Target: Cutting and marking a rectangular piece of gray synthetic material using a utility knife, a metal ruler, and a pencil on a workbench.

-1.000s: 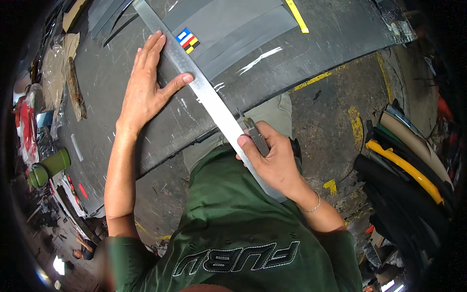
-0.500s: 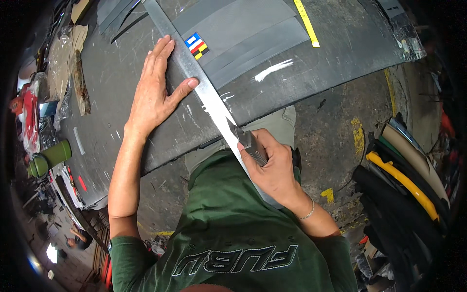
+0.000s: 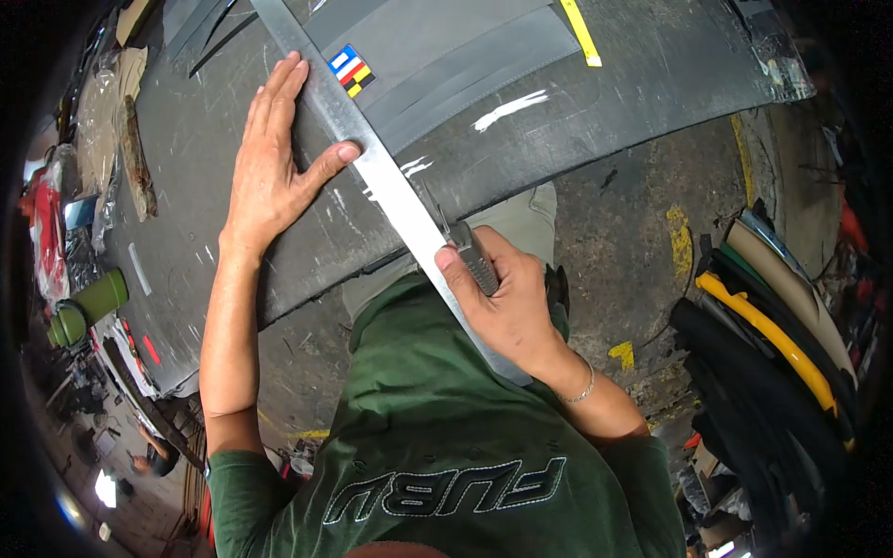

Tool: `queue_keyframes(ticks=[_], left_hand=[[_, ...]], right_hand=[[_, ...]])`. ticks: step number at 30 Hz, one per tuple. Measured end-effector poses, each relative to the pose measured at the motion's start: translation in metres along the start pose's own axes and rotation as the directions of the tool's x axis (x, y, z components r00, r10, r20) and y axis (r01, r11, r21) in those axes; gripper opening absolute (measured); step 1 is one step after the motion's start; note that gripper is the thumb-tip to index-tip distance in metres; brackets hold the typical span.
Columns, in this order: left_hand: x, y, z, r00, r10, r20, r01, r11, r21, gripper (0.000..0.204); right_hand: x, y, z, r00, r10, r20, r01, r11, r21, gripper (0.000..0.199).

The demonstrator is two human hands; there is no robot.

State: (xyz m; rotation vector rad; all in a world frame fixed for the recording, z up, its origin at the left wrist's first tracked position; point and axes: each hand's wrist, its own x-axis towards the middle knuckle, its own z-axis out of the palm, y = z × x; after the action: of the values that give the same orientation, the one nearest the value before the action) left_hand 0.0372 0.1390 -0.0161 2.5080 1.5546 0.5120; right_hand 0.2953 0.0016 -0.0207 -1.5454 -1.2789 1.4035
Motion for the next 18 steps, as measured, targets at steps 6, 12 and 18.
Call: queue_keyframes(ticks=[6, 12, 18], left_hand=[[-0.0006, 0.0015, 0.0012, 1.0, -0.009, -0.005, 0.009, 1.0, 0.009, 0.104], [-0.0008, 0.0032, 0.0005, 1.0, -0.018, -0.01, 0.018, 1.0, -0.012, 0.104], [-0.0017, 0.0032, 0.0019, 0.999, -0.03, -0.01, 0.03, 0.999, -0.01, 0.104]], right_hand=[[0.0023, 0.0017, -0.0003, 0.999, 0.044, 0.019, -0.045, 0.997, 0.066, 0.019], [0.0032, 0.0004, 0.0001, 0.998, 0.058, 0.019, -0.06, 0.99, 0.128, 0.02], [0.006, 0.003, -0.0006, 0.998, 0.05, 0.027, -0.052, 0.992, 0.113, 0.02]])
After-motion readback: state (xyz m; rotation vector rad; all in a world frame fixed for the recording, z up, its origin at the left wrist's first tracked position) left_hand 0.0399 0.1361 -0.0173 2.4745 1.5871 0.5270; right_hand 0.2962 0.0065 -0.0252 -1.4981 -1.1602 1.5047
